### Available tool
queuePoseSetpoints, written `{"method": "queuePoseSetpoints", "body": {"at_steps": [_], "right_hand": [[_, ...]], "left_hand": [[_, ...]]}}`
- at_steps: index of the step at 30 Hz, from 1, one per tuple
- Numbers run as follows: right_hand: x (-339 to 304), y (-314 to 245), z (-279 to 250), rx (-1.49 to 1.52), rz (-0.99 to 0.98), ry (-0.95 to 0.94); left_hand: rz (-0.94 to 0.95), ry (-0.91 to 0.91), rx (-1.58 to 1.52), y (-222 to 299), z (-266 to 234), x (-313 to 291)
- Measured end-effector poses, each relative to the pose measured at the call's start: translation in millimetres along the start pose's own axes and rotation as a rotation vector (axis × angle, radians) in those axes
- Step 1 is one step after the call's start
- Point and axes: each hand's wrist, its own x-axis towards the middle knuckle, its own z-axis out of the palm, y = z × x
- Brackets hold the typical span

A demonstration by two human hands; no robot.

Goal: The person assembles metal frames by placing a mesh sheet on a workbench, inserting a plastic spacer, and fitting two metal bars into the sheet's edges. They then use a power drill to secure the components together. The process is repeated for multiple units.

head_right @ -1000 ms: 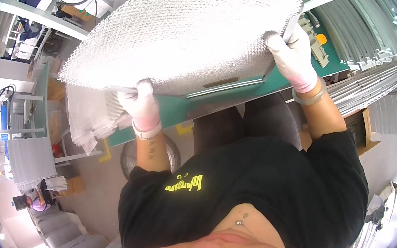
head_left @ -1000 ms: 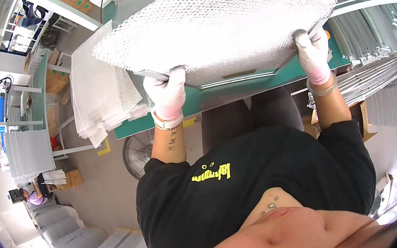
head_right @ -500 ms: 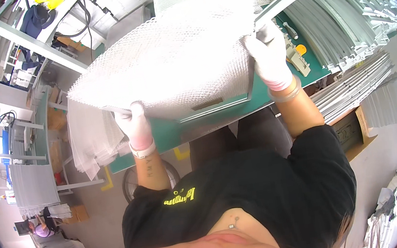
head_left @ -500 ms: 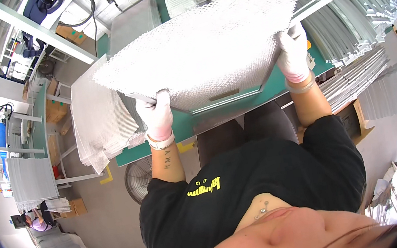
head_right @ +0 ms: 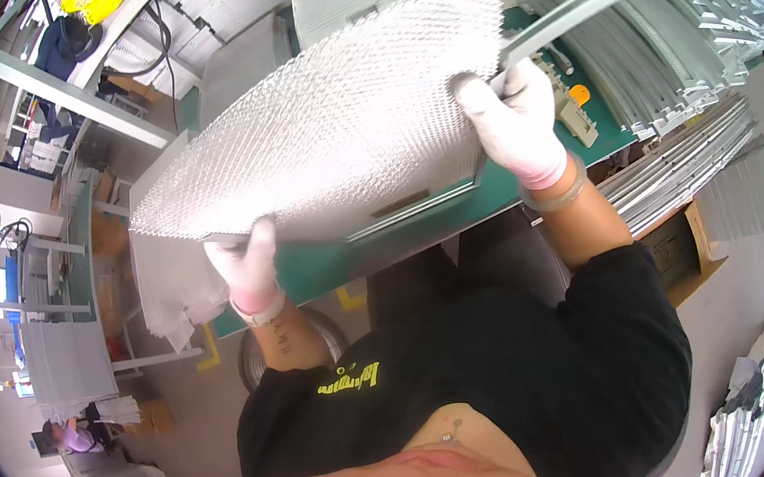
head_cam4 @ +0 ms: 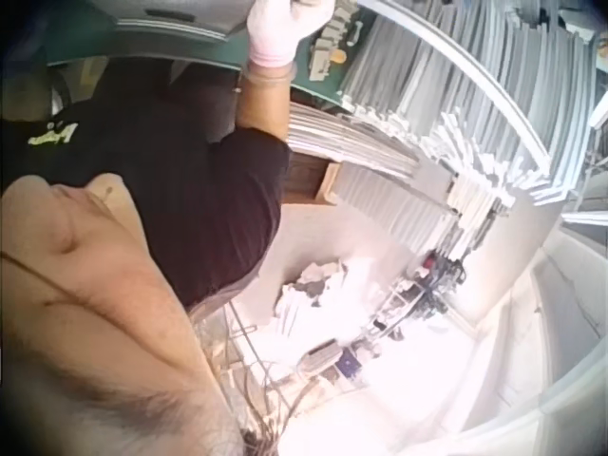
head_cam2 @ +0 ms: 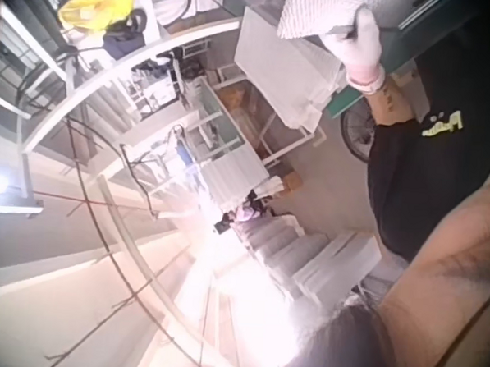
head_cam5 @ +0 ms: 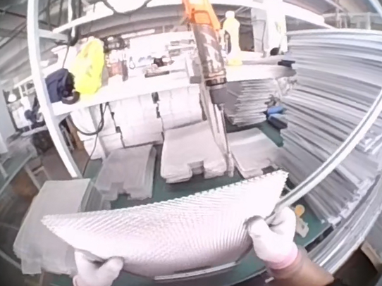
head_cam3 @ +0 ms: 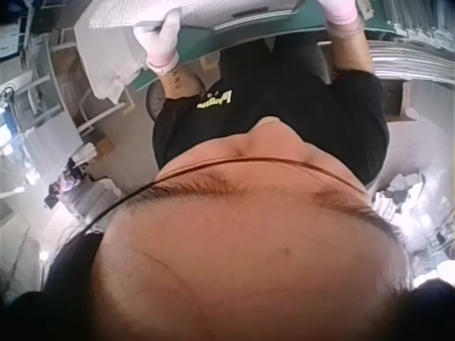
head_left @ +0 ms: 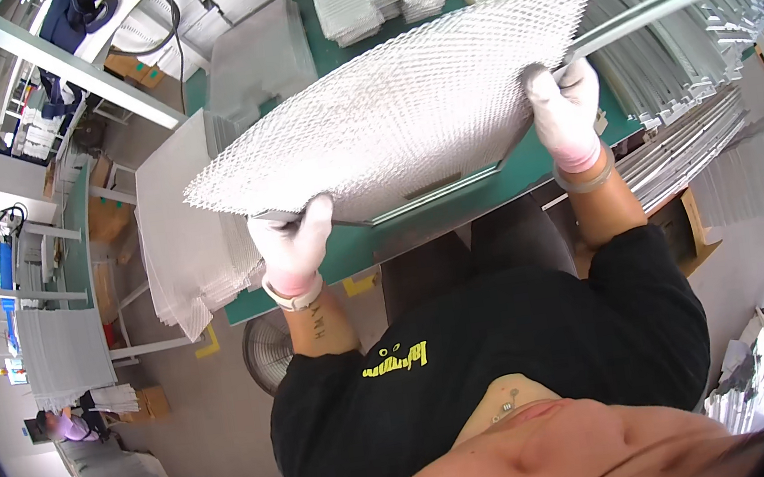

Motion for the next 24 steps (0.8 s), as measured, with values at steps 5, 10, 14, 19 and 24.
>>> {"method": "queuePoseSetpoints", "body": {"at_steps": [5, 10, 14, 19, 24], "right_hand": [[-8, 7, 2, -0.120, -0.143, 0.158], [-12, 18, -19, 0.017, 0.070, 0.100], [-20, 24, -23, 0.009, 0.084, 0.023], [-37, 54, -24, 0.046, 0.157, -0.036], [-15, 37, -42, -0.109, 0.264, -0.199]], "left_hand": [[0.045, 0.209, -0.058, -1, 11, 17], [0.070, 0.187, -0.166, -6, 19, 17], [0.070, 0.096, -0.013, -14, 12, 13], [-0.078, 0.242, -0.001, -48, 23, -13], [-0.310, 0.072, 0.036, -33, -1, -4]]}}
